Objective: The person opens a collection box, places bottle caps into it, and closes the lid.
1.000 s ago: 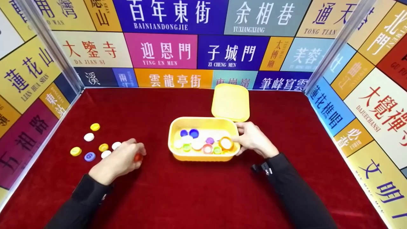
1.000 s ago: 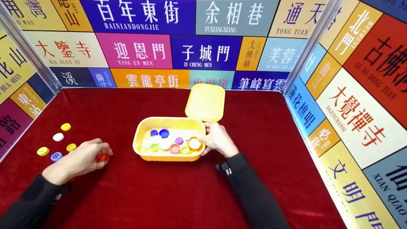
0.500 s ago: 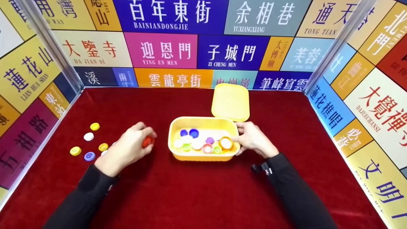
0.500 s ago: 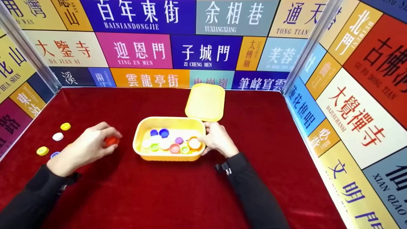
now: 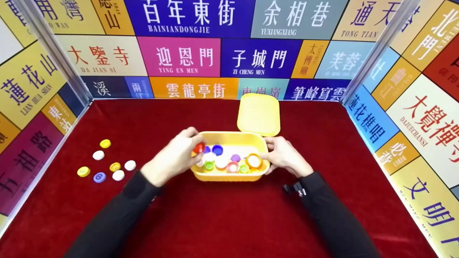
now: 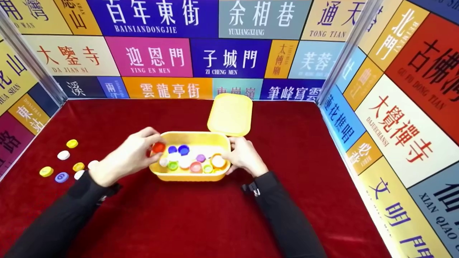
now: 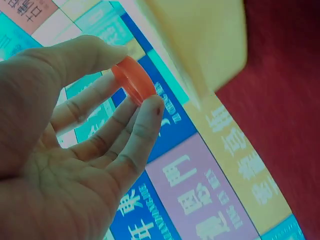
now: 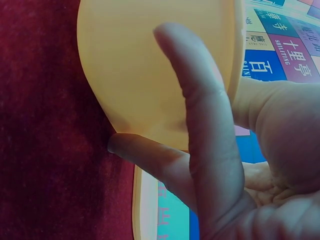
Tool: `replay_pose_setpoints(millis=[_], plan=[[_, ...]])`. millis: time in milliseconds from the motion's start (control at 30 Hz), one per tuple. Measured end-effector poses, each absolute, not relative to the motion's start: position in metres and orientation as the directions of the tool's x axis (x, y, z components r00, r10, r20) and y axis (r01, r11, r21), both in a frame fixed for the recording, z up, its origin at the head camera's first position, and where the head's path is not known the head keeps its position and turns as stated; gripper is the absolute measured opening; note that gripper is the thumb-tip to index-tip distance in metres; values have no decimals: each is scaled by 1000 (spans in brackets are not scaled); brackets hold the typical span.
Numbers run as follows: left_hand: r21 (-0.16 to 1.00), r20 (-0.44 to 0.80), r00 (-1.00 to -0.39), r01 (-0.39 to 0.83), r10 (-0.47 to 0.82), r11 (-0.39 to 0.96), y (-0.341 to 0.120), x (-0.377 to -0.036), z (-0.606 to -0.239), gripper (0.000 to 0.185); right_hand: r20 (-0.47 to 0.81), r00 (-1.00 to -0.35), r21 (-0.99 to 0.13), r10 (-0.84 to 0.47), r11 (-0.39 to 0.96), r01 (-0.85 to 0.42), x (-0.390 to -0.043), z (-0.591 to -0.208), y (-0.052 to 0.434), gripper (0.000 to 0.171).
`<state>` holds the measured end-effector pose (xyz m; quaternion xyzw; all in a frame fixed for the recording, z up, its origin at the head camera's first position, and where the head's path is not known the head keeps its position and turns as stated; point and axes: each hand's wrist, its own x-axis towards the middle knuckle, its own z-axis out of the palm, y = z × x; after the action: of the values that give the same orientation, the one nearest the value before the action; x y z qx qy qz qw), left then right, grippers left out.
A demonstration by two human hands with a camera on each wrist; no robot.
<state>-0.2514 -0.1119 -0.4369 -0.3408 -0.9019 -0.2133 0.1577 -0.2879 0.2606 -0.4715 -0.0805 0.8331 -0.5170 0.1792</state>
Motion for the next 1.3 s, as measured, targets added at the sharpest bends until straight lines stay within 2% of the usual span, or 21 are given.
replay_pose_setpoints(millis=[300, 500, 733, 1100, 1300], plan=[[231, 382, -697, 707, 606, 668, -79, -262, -456, 26, -215, -921, -890, -324, 453, 48, -288, -472, 260, 56], [191, 374, -708, 691, 599, 698, -70, -266, -464, 29, -203, -926, -887, -319, 461, 35, -287, -472, 260, 54], [218, 343, -739, 664, 580, 716, -68, -264, -466, 26, -201, -926, -890, -318, 455, 37, -287, -473, 260, 54], [181, 433, -688, 699, 582, 692, -72, -261, -464, 17, -195, -931, -882, -309, 470, 29, -287, -472, 260, 51], [213, 425, -700, 693, 574, 689, -79, -259, -464, 20, -204, -929, -887, -310, 461, 41, -287, -473, 260, 51]])
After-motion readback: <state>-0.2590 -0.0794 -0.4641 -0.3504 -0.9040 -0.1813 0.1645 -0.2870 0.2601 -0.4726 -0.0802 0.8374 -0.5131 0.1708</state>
